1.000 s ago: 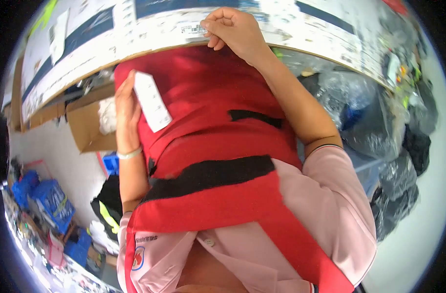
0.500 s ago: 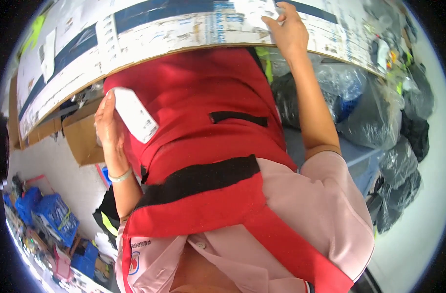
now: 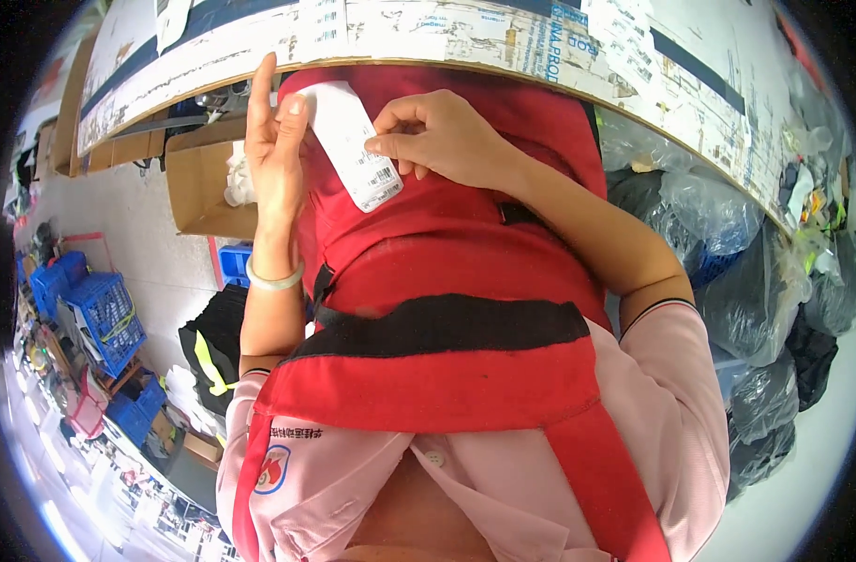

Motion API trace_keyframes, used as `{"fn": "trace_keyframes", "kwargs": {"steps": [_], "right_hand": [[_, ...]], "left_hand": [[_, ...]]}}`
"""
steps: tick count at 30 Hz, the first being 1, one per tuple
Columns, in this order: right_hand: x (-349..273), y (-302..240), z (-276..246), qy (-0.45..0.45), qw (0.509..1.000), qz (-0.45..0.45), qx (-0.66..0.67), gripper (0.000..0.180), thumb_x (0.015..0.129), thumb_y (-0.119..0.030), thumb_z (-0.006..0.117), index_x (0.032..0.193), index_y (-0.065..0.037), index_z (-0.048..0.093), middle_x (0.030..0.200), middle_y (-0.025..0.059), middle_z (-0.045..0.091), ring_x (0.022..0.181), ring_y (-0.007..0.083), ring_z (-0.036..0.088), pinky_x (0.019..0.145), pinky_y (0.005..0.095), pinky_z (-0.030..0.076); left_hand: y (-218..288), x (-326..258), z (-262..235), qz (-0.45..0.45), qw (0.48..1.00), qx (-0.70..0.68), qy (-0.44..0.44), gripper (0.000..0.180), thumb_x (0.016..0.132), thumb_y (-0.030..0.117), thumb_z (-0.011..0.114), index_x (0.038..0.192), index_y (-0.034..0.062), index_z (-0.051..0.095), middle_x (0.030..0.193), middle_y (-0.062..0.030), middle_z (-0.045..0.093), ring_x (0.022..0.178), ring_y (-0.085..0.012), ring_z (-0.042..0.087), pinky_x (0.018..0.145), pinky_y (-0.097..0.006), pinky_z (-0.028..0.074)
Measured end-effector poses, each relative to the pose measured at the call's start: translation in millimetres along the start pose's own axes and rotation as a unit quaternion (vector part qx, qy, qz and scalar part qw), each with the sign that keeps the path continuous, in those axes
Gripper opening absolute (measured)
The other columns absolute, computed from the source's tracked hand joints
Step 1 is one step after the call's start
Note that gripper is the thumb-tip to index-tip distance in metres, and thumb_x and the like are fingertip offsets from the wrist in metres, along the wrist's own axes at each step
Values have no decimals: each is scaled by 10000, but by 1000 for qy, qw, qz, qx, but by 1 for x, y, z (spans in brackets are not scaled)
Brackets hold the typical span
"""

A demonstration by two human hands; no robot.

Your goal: Organizing and checking white garment labels/tags in an industrial workshop.

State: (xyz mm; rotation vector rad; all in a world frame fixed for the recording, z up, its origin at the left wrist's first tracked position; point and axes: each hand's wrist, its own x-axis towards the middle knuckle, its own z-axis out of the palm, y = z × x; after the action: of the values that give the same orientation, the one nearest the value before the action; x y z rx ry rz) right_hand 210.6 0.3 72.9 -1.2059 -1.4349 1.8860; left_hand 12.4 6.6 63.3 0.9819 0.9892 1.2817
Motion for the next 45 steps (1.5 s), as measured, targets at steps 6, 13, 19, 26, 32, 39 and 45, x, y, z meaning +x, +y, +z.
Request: {"fn": "trace_keyframes", "kwargs": {"steps": [6, 13, 19, 26, 32, 39, 45], "right_hand": [[3, 8, 2, 43, 998, -52, -3, 178, 906, -177, 628, 932, -2, 643, 724, 24, 609, 596, 58, 559, 536, 194, 457], [5, 3, -4, 100, 992, -79, 8, 176, 911, -166, 624, 988, -8, 634, 788, 17, 625, 677, 52, 571, 599, 194, 478], [13, 8, -16, 95, 971, -165, -144, 154, 884, -136, 628, 919, 12, 654, 784, 31, 643, 696, 71, 572, 626, 216, 480], [33, 12, -62, 174, 981, -73, -52, 160, 896, -163, 632, 962, -18, 652, 792, 24, 631, 673, 84, 605, 599, 197, 495], [46, 16, -76, 187, 982, -28, -16, 212, 898, -203, 642, 976, -6, 640, 813, 43, 637, 683, 95, 624, 591, 195, 510], [53, 2, -70, 197, 979, -19, -43, 192, 902, -158, 618, 925, 32, 619, 760, 70, 627, 622, 112, 612, 538, 212, 503], [53, 2, -71, 192, 980, -22, -43, 166, 897, -95, 594, 878, 70, 600, 723, 106, 625, 591, 138, 615, 492, 233, 502]], "left_hand": [[9, 4, -11, -100, 975, 103, -170, 245, 879, 56, 646, 1112, -19, 640, 943, -50, 664, 812, -73, 590, 755, -194, 473], [-4, 3, -13, -164, 961, 137, -175, 251, 812, 22, 711, 1054, -22, 661, 823, -16, 669, 680, -22, 564, 599, -167, 467], [-12, 3, -5, -175, 957, 138, -185, 214, 834, 69, 705, 1028, -15, 672, 797, -13, 662, 626, -26, 540, 555, -161, 432], [-53, 14, -30, -211, 970, 22, -118, 395, 964, 341, 528, 1031, -20, 676, 815, -65, 671, 654, -101, 585, 593, -229, 478], [-62, 17, -33, -236, 967, 9, -91, 386, 953, 338, 547, 1027, -16, 682, 820, -70, 674, 661, -100, 600, 583, -227, 493], [-64, 16, -36, -231, 969, 16, -90, 338, 939, 295, 581, 1027, -15, 684, 820, -68, 674, 658, -103, 602, 574, -228, 494], [-65, 16, -34, -232, 969, 14, -85, 309, 930, 264, 599, 1030, -15, 684, 818, -64, 675, 665, -100, 604, 572, -230, 496]]}}
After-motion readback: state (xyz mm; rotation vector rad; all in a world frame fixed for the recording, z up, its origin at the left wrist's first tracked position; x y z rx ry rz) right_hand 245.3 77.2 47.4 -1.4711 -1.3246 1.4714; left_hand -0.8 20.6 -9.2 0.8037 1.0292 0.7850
